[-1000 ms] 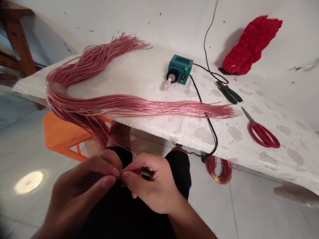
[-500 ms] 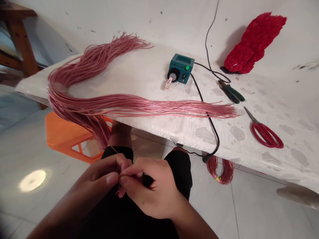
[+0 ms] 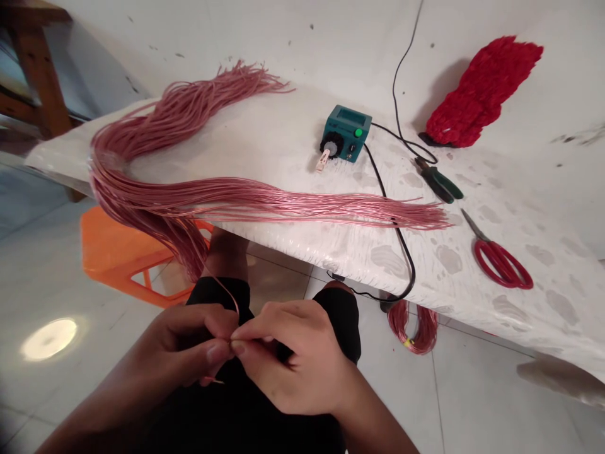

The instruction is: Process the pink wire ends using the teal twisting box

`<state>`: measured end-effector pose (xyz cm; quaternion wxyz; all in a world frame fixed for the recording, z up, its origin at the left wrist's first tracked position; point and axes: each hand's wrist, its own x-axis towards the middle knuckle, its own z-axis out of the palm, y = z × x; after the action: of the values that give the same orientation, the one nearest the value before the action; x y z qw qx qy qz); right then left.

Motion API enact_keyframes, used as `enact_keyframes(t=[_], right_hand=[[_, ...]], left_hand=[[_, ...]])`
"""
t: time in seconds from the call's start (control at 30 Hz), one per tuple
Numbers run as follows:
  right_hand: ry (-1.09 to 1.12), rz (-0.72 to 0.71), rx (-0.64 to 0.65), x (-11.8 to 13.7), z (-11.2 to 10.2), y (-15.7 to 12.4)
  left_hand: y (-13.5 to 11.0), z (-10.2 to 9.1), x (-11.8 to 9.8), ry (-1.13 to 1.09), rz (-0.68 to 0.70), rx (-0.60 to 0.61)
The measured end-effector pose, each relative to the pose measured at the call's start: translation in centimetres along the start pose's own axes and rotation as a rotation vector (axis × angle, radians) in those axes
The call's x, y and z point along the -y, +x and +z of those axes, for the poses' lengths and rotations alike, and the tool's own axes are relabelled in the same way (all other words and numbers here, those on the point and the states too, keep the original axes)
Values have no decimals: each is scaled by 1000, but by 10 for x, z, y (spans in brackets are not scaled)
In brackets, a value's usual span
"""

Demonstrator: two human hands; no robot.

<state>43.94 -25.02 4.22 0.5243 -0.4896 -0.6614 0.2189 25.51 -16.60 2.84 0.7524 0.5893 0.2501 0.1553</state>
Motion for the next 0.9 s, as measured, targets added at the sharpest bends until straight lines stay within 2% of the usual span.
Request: enact_keyframes(t=[0.27,0.4,0.53,0.63,0.9], right_hand=[[29,66,93,-5,-10,-4],[91,244,144,-4,-17,-1],[93,332,342,-4,-17,5],[65,368,435,-5,-14,7],[171,434,473,-13,-14,4]], left_hand=[[-2,7,-15,453,207,-100],[-2,10,-16,552,290,-96],[-1,11,-14,639,350,-73],[0,11,-13,690,335,-56],[0,10,-8,682,253,-32]])
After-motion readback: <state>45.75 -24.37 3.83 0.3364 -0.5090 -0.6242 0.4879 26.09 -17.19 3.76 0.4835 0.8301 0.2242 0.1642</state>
